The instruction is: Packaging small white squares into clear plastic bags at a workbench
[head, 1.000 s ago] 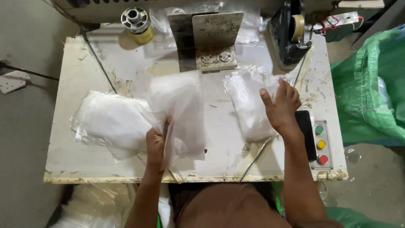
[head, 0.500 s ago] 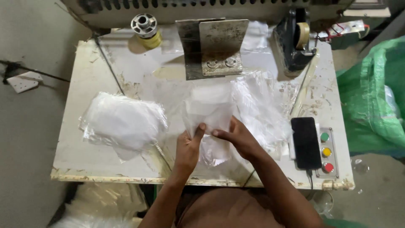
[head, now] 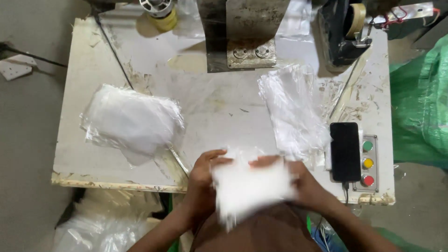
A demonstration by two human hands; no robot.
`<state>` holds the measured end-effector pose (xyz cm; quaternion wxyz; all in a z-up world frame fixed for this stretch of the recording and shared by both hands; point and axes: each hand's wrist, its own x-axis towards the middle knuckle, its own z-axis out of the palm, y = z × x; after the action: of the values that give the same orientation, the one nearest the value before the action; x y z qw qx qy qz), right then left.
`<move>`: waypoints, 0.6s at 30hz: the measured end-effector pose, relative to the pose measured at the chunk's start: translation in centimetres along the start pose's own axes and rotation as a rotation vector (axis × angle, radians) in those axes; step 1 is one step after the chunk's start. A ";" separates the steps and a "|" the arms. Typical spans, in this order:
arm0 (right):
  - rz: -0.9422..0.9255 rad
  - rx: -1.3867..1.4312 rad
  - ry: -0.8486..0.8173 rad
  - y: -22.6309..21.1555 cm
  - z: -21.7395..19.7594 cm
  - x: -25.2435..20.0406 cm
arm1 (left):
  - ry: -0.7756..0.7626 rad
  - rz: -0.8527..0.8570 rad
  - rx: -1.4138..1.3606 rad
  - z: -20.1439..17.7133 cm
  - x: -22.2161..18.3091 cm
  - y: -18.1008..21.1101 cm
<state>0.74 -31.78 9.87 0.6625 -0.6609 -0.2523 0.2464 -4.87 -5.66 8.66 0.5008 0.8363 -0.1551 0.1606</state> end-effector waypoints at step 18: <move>0.481 -0.323 -0.705 -2.2 3.7 -0.7 | -0.339 -1.216 -0.893 0.3 -7.8 2.2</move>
<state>-2.29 -29.49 12.11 0.3484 -0.6714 -0.3368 0.5607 -12.82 -6.13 6.93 0.7601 0.5066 0.2069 -0.3505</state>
